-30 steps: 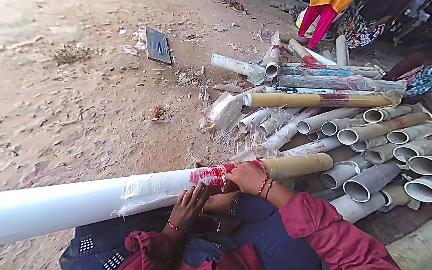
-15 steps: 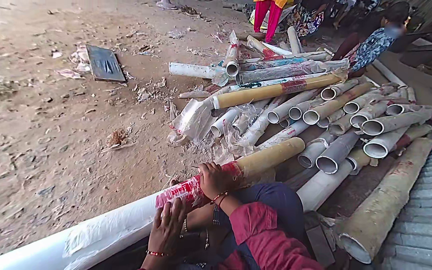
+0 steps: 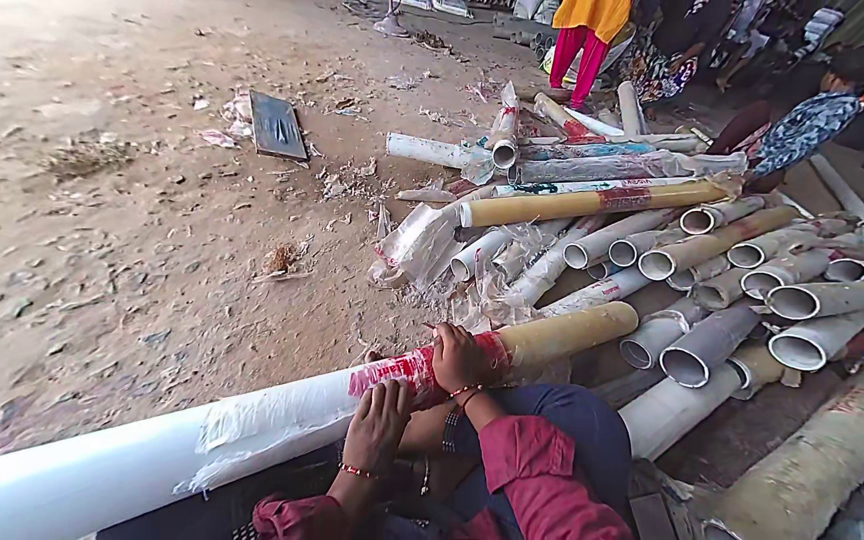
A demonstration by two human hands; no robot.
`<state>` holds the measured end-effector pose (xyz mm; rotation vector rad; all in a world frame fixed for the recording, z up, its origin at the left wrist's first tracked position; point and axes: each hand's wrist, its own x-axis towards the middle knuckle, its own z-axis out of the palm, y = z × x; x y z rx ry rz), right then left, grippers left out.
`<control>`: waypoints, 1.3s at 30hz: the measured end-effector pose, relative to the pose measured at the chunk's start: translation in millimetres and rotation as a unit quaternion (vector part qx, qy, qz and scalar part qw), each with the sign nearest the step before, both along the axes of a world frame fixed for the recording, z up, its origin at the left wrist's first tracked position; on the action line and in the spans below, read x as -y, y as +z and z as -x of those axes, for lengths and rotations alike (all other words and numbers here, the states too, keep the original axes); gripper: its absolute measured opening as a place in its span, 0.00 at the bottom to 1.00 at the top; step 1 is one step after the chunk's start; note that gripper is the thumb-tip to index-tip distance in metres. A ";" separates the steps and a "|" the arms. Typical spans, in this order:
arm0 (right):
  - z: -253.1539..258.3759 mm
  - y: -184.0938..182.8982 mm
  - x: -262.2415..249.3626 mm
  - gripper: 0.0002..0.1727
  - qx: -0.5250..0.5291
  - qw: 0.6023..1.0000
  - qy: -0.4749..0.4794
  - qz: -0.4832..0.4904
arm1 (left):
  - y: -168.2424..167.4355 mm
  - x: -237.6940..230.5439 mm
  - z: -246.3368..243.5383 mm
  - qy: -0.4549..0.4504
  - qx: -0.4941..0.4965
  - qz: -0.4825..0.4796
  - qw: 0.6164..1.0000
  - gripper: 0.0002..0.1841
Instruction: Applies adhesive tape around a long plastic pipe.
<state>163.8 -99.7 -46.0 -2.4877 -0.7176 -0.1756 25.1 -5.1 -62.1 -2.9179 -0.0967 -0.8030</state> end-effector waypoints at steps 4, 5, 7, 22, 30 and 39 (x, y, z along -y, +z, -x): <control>-0.1 3.5 -0.9 0.17 -0.012 1.000 -0.006 0.006 | -0.1 -3.4 -3.5 -0.026 -0.019 0.028 0.999 0.19; -0.6 4.0 -1.3 0.17 -0.011 1.000 -0.008 0.009 | -2.2 -4.9 -4.3 -0.037 -0.006 0.031 0.999 0.18; -0.1 5.2 -0.9 0.18 -0.022 1.000 -0.010 0.017 | -7.8 -8.1 -3.7 -0.065 0.017 0.039 0.997 0.15; 0.1 -11.0 4.8 0.16 0.006 1.000 -0.004 -0.016 | -44.3 -19.0 22.3 -0.080 0.094 -0.019 0.992 0.14; -1.9 -0.1 6.7 0.14 -0.006 0.999 0.015 -0.032 | -52.9 -18.5 20.6 -0.093 0.147 0.009 0.985 0.11; 31.1 33.3 32.7 0.13 -0.104 0.984 0.135 -0.060 | -60.2 -23.4 19.9 -0.130 0.192 0.040 0.972 0.06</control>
